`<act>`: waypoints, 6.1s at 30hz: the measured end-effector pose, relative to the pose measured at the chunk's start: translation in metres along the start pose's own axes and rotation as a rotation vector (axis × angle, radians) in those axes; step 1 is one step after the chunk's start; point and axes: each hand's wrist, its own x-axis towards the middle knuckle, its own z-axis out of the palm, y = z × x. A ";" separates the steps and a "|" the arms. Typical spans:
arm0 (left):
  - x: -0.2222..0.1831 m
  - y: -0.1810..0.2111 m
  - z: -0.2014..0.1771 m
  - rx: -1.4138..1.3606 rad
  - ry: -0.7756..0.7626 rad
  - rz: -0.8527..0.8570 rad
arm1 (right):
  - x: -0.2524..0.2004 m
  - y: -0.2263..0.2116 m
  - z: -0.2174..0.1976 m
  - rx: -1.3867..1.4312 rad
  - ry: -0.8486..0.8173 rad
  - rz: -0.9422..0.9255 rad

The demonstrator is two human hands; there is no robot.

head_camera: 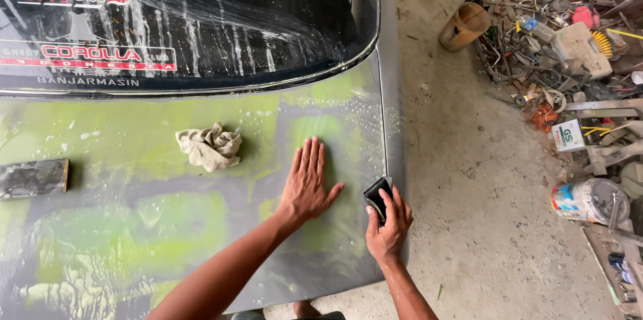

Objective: The person scrubs the hood of a car using a black sponge and a cloth. They repeatedly rub the surface to remove a greenish substance, occasionally switching between the sponge and the cloth to wipe the area.

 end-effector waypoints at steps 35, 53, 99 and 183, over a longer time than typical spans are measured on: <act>-0.054 0.023 -0.075 -1.074 -0.287 -0.342 | -0.011 -0.015 -0.008 0.277 0.045 -0.243; -0.073 0.042 -0.140 -1.481 -0.246 -0.536 | -0.001 -0.053 -0.066 1.239 -0.512 0.554; 0.017 -0.297 -0.068 -0.170 0.389 -0.374 | 0.084 -0.128 0.125 -0.100 -0.083 0.086; 0.029 -0.288 -0.082 -0.189 0.178 -0.455 | 0.082 -0.168 0.112 -0.166 -0.130 0.004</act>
